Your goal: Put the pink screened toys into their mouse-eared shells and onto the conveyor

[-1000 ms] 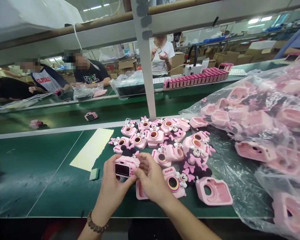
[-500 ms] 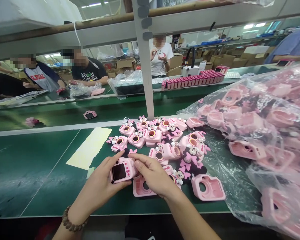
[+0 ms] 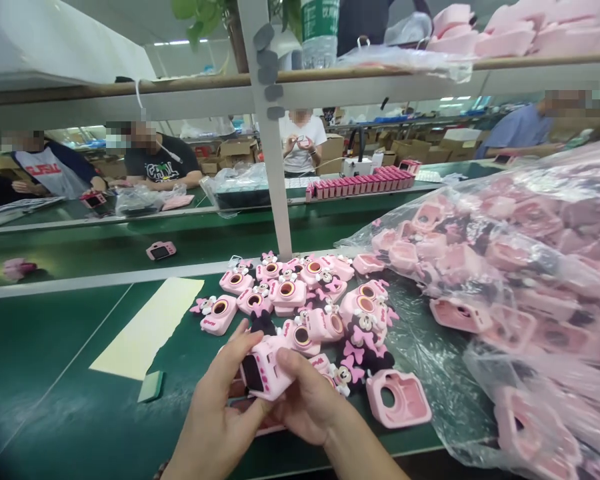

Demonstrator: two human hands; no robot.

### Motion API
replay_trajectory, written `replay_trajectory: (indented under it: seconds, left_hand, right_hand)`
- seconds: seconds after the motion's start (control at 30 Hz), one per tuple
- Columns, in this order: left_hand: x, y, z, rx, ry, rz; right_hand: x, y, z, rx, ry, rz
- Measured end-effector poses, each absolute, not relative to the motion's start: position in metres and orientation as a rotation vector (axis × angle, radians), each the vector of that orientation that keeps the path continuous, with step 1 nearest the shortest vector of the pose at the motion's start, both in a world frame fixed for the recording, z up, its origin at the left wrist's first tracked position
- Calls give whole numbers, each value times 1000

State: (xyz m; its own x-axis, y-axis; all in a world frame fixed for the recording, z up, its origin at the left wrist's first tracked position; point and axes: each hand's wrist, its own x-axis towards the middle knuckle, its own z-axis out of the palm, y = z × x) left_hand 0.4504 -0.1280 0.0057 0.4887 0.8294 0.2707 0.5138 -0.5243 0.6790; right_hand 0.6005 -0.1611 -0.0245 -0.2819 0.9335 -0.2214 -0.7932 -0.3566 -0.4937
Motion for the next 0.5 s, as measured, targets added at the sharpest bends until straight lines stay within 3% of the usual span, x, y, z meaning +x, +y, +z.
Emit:
replay_trajectory:
  seconds: [0.37,0.5]
  left_hand:
    - [461,-126,-9,2331,899,1289]
    - [466,-121,-9,2570,790,1169]
  right_hand:
    - [649,-164,18,-1109,-767,1929]
    - [689,-146,53,-1307,-1342,1773]
